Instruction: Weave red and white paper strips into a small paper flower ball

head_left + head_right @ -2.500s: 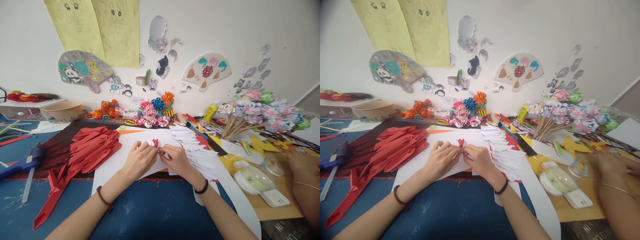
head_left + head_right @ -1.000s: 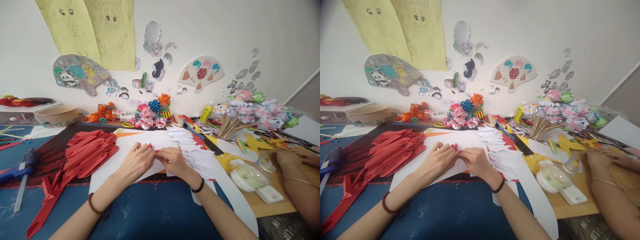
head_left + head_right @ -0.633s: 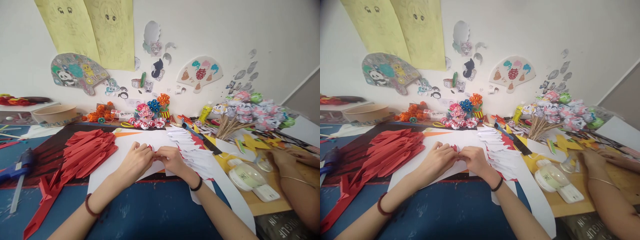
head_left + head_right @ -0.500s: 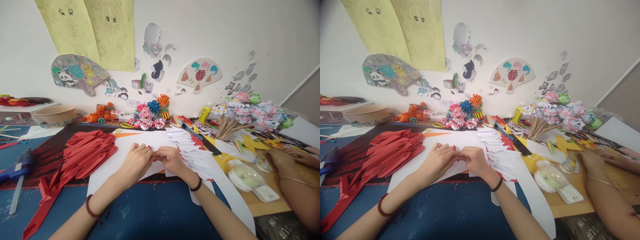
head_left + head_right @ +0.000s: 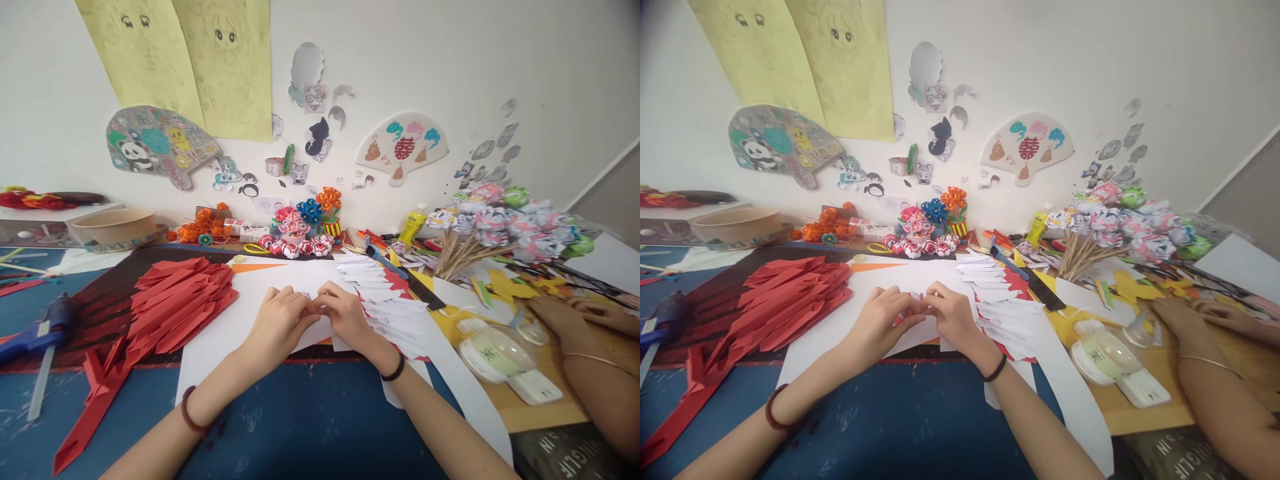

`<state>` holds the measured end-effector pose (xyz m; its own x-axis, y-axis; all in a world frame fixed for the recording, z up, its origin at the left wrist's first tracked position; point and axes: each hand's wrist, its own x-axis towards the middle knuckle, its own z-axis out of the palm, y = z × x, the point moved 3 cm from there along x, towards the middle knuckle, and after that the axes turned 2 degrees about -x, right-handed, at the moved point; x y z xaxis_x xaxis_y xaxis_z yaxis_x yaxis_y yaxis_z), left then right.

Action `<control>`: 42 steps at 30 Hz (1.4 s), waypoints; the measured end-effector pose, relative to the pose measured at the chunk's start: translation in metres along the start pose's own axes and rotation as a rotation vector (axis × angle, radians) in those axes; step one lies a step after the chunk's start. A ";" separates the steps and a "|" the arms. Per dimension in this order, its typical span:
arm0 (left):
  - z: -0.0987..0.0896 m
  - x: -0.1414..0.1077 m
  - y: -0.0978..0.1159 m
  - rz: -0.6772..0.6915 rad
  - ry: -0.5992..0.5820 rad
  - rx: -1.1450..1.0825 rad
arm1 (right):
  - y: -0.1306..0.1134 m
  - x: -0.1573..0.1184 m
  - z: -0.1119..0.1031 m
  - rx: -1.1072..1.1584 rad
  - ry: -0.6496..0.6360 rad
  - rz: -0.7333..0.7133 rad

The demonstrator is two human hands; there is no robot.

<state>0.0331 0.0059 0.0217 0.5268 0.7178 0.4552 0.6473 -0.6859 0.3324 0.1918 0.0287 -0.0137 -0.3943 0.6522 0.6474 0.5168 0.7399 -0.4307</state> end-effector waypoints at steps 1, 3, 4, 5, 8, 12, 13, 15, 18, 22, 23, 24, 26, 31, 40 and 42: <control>-0.001 0.001 -0.001 -0.016 -0.009 -0.043 | 0.000 0.000 0.000 0.013 0.001 -0.006; -0.003 0.002 -0.001 -0.041 -0.023 -0.103 | 0.000 -0.001 0.000 0.036 0.003 -0.008; -0.004 0.002 -0.001 -0.048 -0.028 -0.117 | 0.000 -0.001 -0.001 0.042 0.002 -0.006; -0.004 0.002 -0.001 -0.050 -0.028 -0.124 | -0.001 -0.001 -0.001 0.043 0.002 -0.004; -0.006 0.002 -0.001 -0.056 0.013 -0.105 | -0.005 0.000 -0.005 0.015 0.032 -0.010; -0.009 0.001 -0.005 -0.122 0.132 -0.068 | -0.012 0.001 -0.012 -0.086 0.099 -0.027; -0.010 0.001 -0.007 -0.141 0.152 -0.071 | -0.013 0.001 -0.012 -0.123 0.102 -0.038; -0.011 0.001 -0.009 -0.174 0.167 -0.092 | -0.014 0.000 -0.011 -0.206 0.085 -0.072; -0.011 0.001 -0.008 -0.197 0.135 -0.136 | -0.013 -0.001 -0.007 -0.322 0.049 -0.124; -0.009 0.001 -0.006 -0.203 0.108 -0.146 | -0.015 -0.002 -0.004 -0.437 0.062 -0.190; -0.009 0.001 -0.006 -0.204 0.113 -0.142 | -0.016 -0.003 -0.003 -0.459 0.069 -0.216; -0.008 0.001 -0.006 -0.204 0.121 -0.136 | -0.017 -0.003 -0.002 -0.476 0.077 -0.239; -0.008 0.001 -0.007 -0.202 0.139 -0.119 | -0.019 -0.002 -0.001 -0.490 0.084 -0.273; -0.010 0.001 -0.007 -0.186 0.161 -0.063 | -0.023 -0.001 0.002 -0.461 0.081 -0.278; -0.013 0.004 -0.021 -0.202 0.181 0.042 | -0.025 -0.001 0.003 -0.372 0.044 -0.278; -0.012 0.004 -0.022 -0.196 0.182 0.068 | -0.027 -0.002 0.004 -0.368 0.034 -0.268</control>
<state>0.0142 0.0225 0.0261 0.2841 0.7982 0.5311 0.7660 -0.5221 0.3750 0.1760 0.0085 -0.0056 -0.5288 0.4352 0.7287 0.6377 0.7703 0.0028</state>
